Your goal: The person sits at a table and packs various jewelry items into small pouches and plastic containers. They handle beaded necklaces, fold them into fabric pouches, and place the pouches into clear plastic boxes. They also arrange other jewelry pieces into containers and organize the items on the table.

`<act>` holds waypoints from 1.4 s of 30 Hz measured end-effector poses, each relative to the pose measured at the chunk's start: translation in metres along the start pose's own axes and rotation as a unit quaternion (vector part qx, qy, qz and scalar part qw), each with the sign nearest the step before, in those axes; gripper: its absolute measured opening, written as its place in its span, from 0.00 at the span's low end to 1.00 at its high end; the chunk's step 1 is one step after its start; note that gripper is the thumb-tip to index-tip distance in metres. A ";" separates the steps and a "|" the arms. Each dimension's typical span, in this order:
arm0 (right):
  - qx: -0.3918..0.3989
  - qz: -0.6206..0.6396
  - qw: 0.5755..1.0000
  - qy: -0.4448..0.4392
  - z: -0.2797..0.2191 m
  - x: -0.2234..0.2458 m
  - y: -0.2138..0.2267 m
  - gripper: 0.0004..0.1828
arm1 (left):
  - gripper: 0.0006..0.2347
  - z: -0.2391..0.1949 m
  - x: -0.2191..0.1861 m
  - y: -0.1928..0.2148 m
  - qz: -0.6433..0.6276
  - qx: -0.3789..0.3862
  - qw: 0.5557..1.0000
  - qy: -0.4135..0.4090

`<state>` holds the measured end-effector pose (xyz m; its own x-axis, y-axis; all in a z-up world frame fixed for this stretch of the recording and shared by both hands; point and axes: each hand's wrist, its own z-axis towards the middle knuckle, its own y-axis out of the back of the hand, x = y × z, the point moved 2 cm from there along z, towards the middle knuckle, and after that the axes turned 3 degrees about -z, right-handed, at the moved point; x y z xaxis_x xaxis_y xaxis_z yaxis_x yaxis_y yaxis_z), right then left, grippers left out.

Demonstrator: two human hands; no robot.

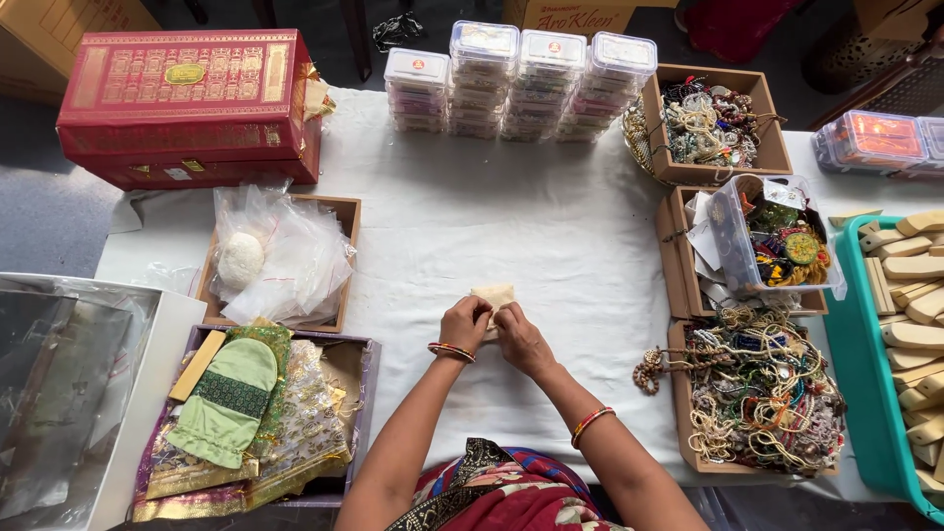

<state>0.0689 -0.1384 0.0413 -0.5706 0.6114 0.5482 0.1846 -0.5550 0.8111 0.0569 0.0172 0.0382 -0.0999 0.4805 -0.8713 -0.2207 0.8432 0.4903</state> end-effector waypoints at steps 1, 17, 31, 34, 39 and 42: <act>0.007 0.020 1.000 -0.021 -0.004 -0.004 -0.002 0.11 | 0.02 0.003 0.000 -0.005 -0.016 0.006 1.000 -0.021; -0.054 0.004 0.998 -0.045 -0.003 0.005 0.027 0.19 | 0.20 -0.009 0.011 0.006 -0.089 0.006 0.991 -0.100; -0.080 0.411 0.851 -0.317 -0.011 -0.047 -0.009 0.06 | 0.03 -0.018 0.006 -0.011 0.180 0.050 0.963 -0.195; -0.087 0.324 0.895 -0.294 -0.001 -0.030 0.001 0.07 | 0.03 -0.019 0.011 -0.018 0.192 0.069 0.955 -0.217; 0.031 0.116 0.968 -0.222 0.016 -0.008 0.014 0.07 | 0.05 -0.017 0.015 -0.023 0.147 0.039 0.962 -0.228; 0.060 0.036 0.990 -0.121 0.012 -0.010 0.012 0.06 | 0.17 -0.013 -0.001 -0.009 0.096 0.032 0.988 -0.113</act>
<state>0.0867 -0.1443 0.0480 -0.3463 0.6989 0.6258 0.3194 -0.5394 0.7791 0.0468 0.0057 0.0344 0.0873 0.6680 -0.7391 -0.1556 0.7419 0.6522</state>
